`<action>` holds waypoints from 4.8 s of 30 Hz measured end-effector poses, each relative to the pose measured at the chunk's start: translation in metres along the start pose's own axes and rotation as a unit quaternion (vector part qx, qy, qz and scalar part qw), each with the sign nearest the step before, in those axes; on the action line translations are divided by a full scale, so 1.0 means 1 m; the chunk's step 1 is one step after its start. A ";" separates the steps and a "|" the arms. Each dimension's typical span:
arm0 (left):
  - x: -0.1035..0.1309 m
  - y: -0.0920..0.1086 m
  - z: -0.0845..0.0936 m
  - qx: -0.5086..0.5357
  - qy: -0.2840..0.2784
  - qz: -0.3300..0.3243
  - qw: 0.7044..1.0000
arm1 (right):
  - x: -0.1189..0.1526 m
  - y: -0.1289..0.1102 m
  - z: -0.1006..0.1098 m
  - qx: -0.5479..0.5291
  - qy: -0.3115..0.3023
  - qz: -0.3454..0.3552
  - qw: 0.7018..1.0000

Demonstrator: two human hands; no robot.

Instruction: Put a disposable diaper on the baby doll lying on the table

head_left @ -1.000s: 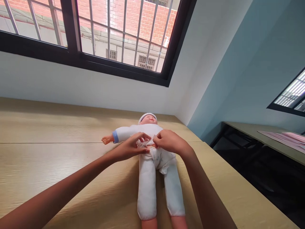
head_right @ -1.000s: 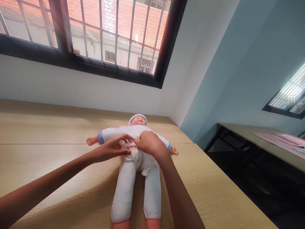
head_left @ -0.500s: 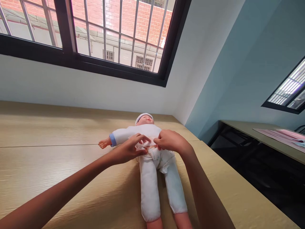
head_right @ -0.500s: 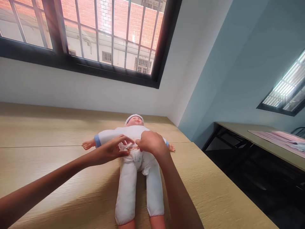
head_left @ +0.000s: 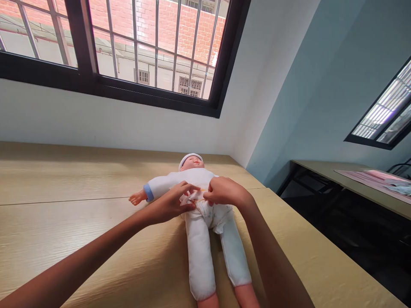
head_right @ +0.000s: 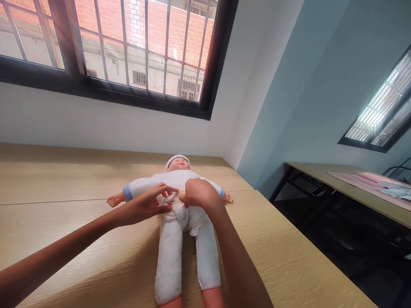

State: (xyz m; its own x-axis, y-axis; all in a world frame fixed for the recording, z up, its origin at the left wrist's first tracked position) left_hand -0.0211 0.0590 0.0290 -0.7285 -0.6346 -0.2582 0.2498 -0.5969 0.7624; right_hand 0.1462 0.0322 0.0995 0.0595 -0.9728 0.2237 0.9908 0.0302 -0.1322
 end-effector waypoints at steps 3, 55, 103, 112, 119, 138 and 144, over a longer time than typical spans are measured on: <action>-0.001 -0.004 0.000 -0.005 0.001 -0.006 1.000 | 0.001 0.001 0.002 -0.012 -0.013 0.018 1.000; 0.004 0.006 0.006 -0.209 -0.087 -0.068 0.972 | -0.014 0.053 0.008 -0.095 -0.055 -0.038 0.993; 0.006 0.007 0.007 -0.243 -0.082 -0.066 0.964 | -0.004 0.029 0.010 -0.122 -0.002 0.149 0.981; 0.006 0.009 0.006 -0.247 -0.082 -0.055 0.964 | -0.006 0.026 0.006 -0.131 -0.001 0.137 0.982; 0.007 0.008 0.006 -0.248 -0.080 -0.061 0.964 | -0.008 0.021 0.004 -0.105 0.024 0.104 0.989; 0.006 0.010 0.011 -0.196 -0.061 -0.095 0.974 | -0.003 0.011 0.000 -0.043 0.099 0.061 0.992; 0.006 0.003 0.011 -0.199 -0.059 -0.085 0.974 | -0.005 0.010 -0.005 -0.045 0.110 0.024 0.993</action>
State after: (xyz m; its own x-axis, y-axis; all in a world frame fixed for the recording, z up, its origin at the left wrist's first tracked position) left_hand -0.0312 0.0590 0.0358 -0.8432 -0.4629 -0.2733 0.3294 -0.8468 0.4177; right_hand 0.1549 0.0366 0.0920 0.0682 -0.9977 0.0006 0.9718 0.0663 -0.2263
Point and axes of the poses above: each hand's wrist, its own x-axis away from the middle knuckle, its own z-axis out of the back of the hand, y = z × x, the point moved 2 cm from there along -x, towards the middle knuckle, and after that the axes turned 1 degree about -z, right-handed, at the moved point
